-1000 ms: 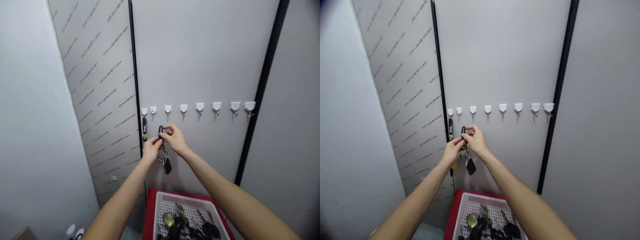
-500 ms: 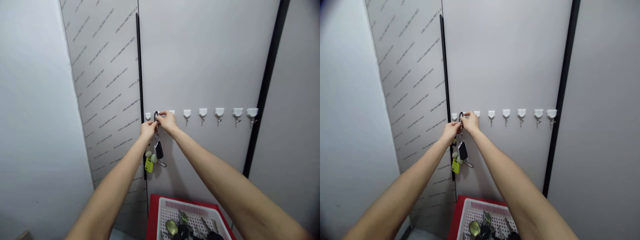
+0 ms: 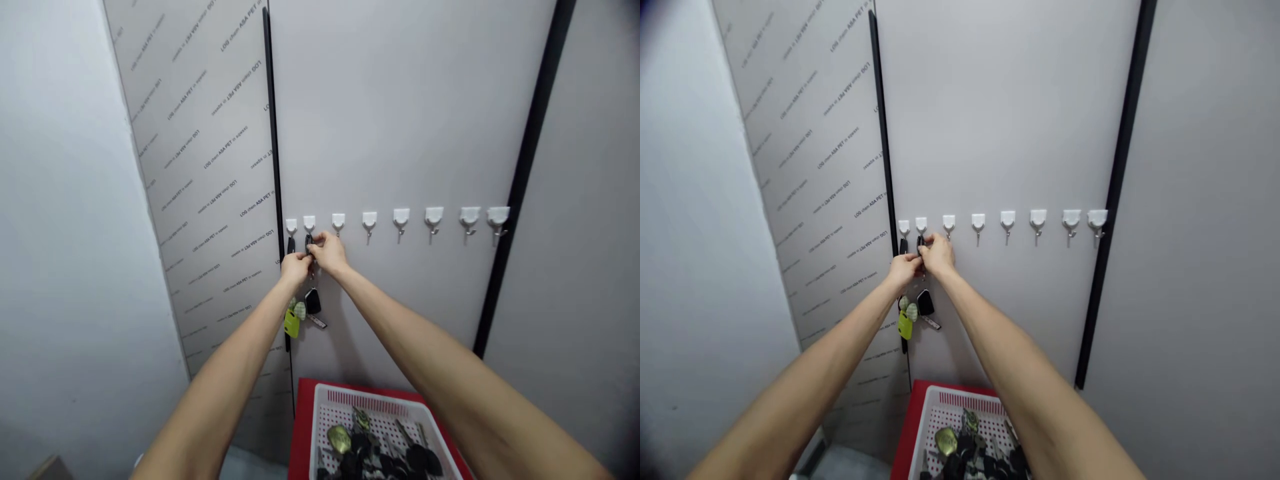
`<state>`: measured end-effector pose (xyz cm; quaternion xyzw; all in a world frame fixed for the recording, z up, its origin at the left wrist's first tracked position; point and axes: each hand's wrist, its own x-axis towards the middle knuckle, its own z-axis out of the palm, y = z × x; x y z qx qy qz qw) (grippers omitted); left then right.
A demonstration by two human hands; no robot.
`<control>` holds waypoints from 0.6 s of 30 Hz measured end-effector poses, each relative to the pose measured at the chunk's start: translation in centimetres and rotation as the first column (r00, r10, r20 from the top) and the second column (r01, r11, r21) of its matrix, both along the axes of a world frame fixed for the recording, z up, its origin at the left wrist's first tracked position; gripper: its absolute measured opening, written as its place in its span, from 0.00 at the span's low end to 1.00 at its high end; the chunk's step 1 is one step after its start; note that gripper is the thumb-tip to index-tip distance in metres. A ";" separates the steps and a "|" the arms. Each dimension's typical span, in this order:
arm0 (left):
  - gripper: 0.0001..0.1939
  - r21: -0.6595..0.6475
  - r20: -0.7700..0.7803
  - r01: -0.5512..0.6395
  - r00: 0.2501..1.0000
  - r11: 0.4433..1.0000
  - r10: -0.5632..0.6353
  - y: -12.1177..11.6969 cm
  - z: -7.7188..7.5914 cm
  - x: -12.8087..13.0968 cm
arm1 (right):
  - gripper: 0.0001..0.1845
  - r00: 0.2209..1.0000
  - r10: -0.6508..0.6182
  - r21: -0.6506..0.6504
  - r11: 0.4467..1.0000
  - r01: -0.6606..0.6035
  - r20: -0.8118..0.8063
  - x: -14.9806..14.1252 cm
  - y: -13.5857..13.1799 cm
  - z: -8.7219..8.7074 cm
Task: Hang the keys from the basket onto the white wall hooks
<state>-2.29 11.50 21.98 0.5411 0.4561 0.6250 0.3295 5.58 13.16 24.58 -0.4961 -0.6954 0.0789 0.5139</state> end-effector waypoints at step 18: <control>0.12 -0.061 -0.495 0.094 0.861 0.994 -0.112 -8.3 -14.2 1.8 | 0.09 0.984 0.174 -0.300 0.941 -0.160 0.022 10.0 -8.0 -16.8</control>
